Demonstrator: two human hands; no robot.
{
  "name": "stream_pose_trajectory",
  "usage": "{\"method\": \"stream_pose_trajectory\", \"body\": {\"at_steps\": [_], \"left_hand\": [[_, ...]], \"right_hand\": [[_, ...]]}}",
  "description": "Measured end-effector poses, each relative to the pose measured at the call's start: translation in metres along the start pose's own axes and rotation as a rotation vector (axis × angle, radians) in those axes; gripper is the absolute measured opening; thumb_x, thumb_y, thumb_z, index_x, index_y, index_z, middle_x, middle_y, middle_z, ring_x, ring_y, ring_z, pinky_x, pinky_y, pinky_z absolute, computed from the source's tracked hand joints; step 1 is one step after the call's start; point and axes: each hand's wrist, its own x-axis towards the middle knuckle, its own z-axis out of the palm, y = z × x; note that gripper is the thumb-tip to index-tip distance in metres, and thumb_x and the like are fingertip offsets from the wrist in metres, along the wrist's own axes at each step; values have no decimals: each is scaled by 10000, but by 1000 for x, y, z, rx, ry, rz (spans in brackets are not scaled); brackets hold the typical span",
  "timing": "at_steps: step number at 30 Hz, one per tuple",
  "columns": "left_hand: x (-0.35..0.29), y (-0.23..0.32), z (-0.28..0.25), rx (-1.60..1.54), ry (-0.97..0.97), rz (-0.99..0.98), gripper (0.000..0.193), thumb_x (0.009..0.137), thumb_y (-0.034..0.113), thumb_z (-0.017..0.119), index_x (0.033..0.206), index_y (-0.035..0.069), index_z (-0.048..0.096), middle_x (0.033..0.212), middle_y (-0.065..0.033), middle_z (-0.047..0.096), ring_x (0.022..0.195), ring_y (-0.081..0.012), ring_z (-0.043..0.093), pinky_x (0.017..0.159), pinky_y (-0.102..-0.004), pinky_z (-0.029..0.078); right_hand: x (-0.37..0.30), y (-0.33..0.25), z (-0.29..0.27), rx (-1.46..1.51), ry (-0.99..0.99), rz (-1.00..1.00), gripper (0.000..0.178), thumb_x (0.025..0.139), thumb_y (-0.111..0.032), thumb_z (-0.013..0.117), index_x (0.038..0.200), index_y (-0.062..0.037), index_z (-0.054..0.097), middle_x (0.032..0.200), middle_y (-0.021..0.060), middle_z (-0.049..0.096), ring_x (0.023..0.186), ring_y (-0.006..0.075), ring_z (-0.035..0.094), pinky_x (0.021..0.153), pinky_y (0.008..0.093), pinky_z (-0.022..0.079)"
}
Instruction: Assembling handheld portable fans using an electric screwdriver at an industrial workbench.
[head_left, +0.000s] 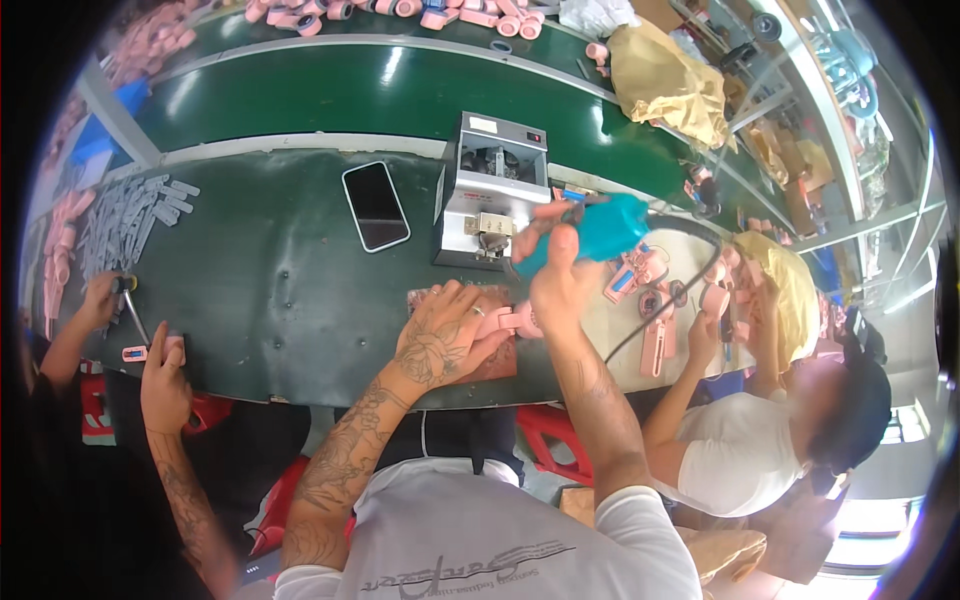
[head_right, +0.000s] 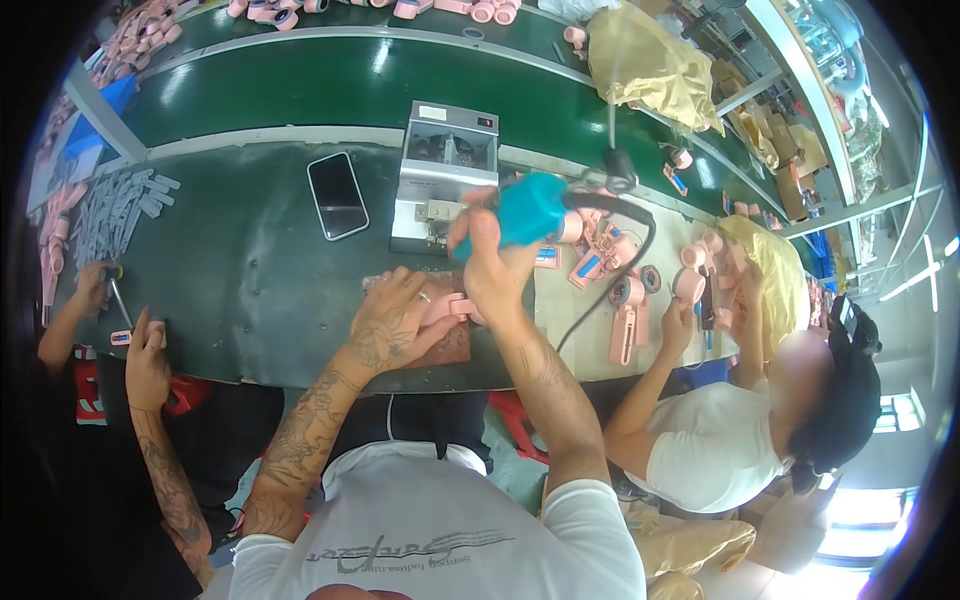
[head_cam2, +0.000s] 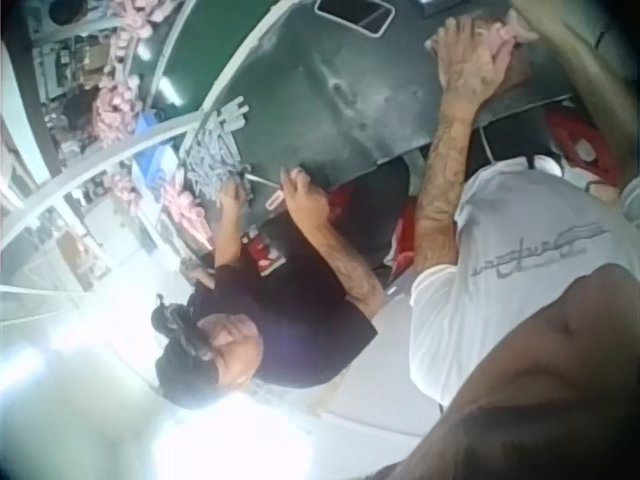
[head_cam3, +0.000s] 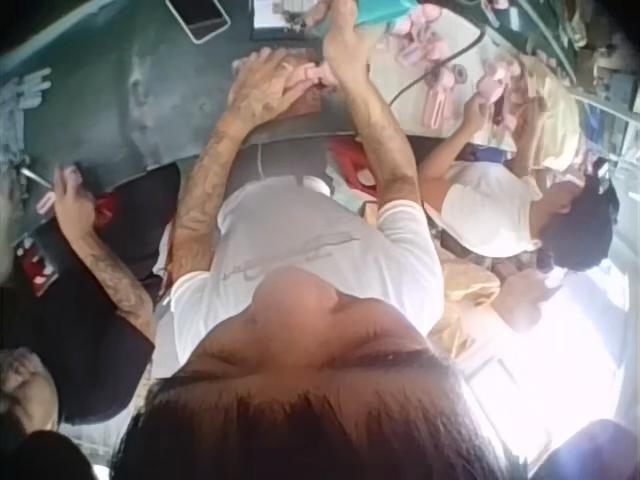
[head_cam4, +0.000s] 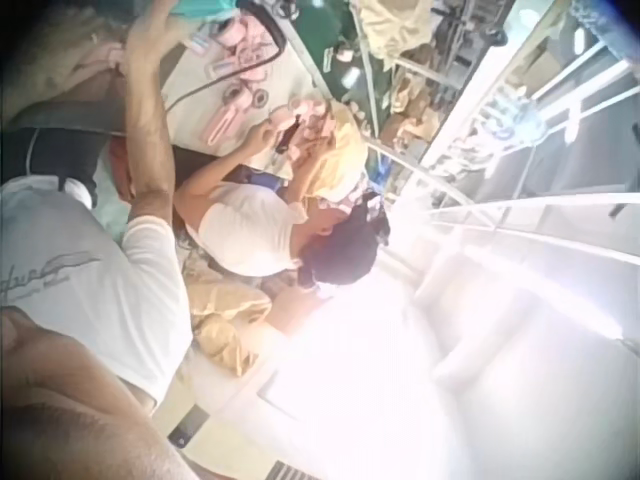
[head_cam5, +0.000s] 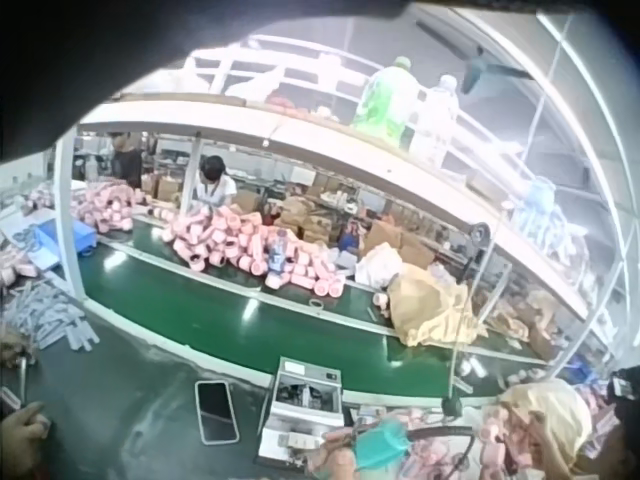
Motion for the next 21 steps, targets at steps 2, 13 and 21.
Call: {"method": "stream_pose_trajectory", "body": {"at_steps": [2, 13, 21], "left_hand": [[-3, 0, 3, 1, 22, 9, 403, 900, 387, 671, 1108, 43, 700, 1124, -150, 623, 1062, -344, 566, 955, -495, 467], [-3, 1, 3, -49, 42, 9, 318, 920, 298, 625, 1108, 52, 699, 1110, -143, 620, 1059, -337, 567, 942, -489, 472], [-3, 0, 1, -20, 20, 17, 328, 919, 280, 621, 1142, 55, 703, 1110, -125, 614, 1063, -340, 556, 949, -496, 463]], "right_hand": [[17, 12, 6, -17, -40, -104, 326, 1028, -303, 626, 1082, 16, 580, 735, 42, 612, 660, 132, 584, 627, 284, 472], [10, 23, 10, -90, -80, -52, 312, 1017, -302, 651, 951, -5, 583, 697, 26, 609, 616, 118, 570, 580, 273, 460], [-48, -20, -29, -27, -46, 31, 573, 965, -496, 686, 1123, 44, 575, 735, 50, 592, 647, 151, 595, 606, 283, 474]]}}
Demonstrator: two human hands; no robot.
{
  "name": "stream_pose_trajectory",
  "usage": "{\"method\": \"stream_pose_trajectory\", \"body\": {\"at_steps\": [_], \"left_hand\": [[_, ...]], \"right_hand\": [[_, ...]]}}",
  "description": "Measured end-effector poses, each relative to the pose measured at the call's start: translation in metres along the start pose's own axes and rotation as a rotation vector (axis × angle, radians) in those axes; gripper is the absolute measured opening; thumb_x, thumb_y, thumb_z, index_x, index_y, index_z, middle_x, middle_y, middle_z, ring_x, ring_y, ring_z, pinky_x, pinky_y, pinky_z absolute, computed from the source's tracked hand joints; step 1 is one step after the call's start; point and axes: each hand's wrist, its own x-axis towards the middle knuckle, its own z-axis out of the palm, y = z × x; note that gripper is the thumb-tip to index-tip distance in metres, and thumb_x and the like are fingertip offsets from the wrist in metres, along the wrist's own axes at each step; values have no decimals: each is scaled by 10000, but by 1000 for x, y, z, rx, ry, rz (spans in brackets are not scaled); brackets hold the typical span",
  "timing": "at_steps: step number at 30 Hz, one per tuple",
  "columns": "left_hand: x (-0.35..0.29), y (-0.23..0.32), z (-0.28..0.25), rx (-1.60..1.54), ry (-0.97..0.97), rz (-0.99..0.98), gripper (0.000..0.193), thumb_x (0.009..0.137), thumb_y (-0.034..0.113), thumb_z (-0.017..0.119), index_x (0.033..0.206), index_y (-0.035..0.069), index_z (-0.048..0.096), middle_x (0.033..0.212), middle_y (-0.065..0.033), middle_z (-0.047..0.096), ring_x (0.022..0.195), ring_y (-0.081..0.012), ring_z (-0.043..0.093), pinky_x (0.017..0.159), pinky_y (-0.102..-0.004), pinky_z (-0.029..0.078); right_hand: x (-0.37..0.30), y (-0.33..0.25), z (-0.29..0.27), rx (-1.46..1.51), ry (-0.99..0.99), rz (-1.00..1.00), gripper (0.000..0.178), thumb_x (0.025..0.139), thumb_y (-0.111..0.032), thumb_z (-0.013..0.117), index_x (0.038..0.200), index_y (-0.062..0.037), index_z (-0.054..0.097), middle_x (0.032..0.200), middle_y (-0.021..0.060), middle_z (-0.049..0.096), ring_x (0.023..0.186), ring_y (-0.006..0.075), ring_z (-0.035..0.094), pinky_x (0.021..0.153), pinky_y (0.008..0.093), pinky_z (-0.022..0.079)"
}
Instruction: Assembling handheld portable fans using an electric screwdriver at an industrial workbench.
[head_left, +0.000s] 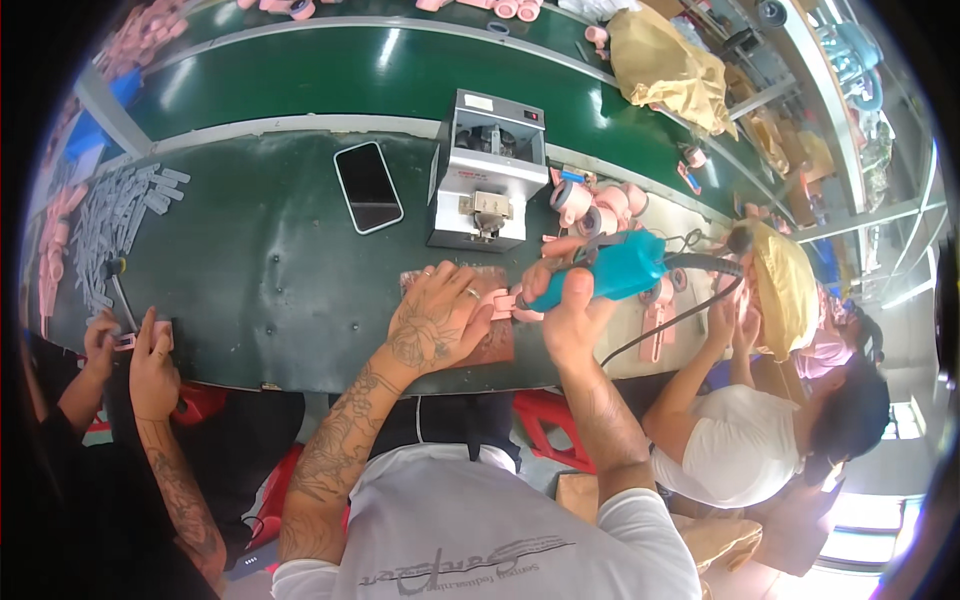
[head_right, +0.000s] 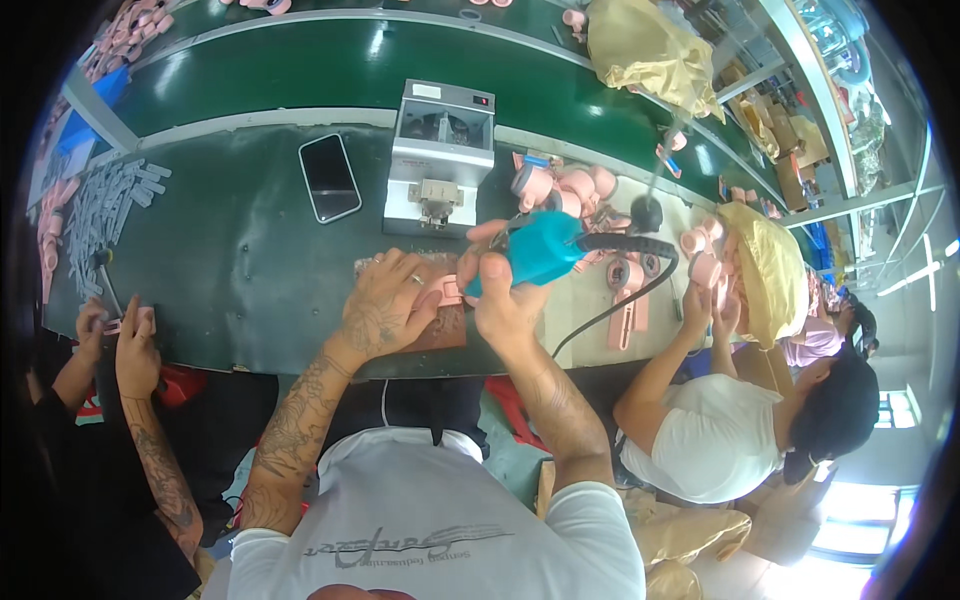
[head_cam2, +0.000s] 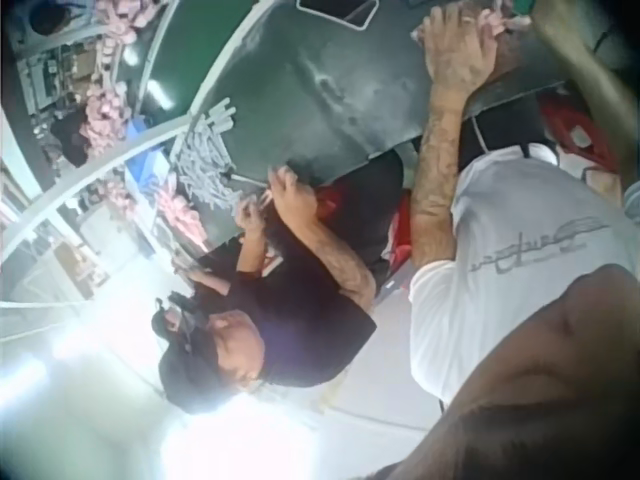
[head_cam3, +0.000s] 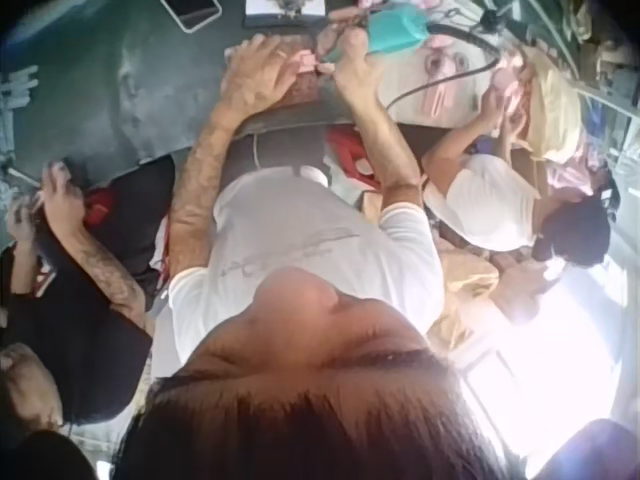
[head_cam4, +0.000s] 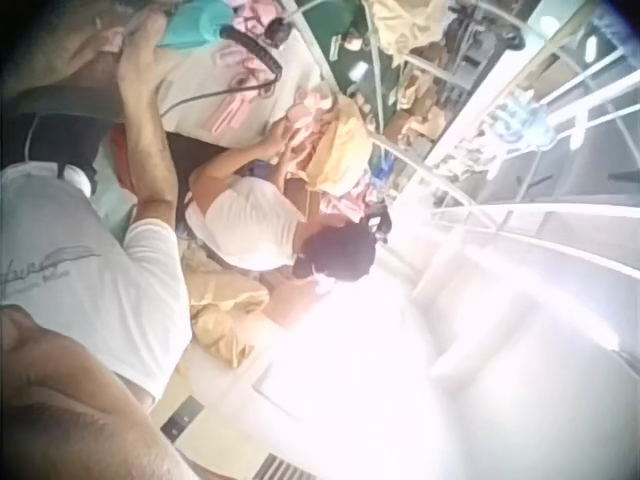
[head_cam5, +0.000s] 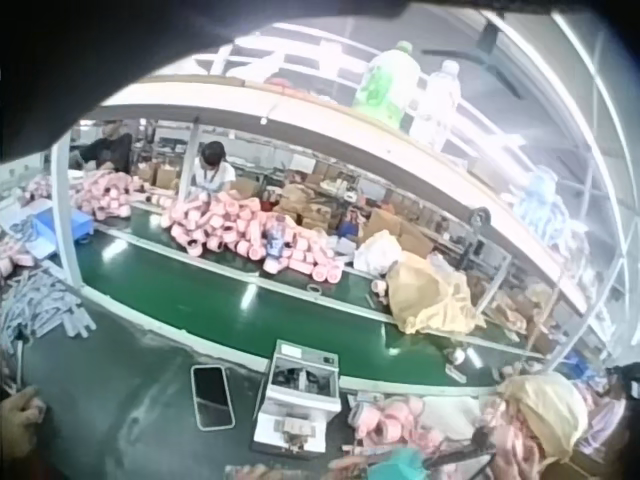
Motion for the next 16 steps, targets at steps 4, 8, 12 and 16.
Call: {"method": "stream_pose_trajectory", "body": {"at_steps": [4, 8, 12, 16], "left_hand": [[1, 2, -1, -43, -3, -22, 335, 912, 279, 626, 1150, 56, 703, 1116, -120, 614, 1063, -336, 553, 957, -487, 457], [1, -2, -2, -13, 27, -6, 329, 867, 237, 653, 1141, 58, 687, 1097, -111, 614, 1018, -329, 554, 909, -471, 457], [17, 7, -3, -17, 16, 32, 294, 865, 196, 660, 1122, 57, 689, 1116, -114, 634, 1010, -336, 578, 893, -473, 470], [35, 8, 22, -85, 81, 139, 365, 854, 179, 676, 1203, 69, 682, 1274, -103, 644, 1064, -333, 625, 959, -465, 487]], "right_hand": [[-10, 3, -5, -15, 3, 29, 591, 956, -496, 699, 1119, 58, 570, 737, 55, 595, 656, 148, 604, 616, 284, 485], [-12, 15, -4, -2, 22, 43, 572, 959, -475, 703, 1107, 61, 567, 752, 61, 602, 671, 146, 616, 609, 289, 498], [-12, 14, -10, -158, 59, 50, 649, 967, -605, 611, 1097, 28, 559, 640, 58, 550, 577, 168, 550, 668, 347, 498], [2, 25, -30, -495, 219, -374, 846, 913, -490, 739, 1446, 10, 313, 1052, 86, 617, 1145, 174, 547, 1142, 462, 327]]}}
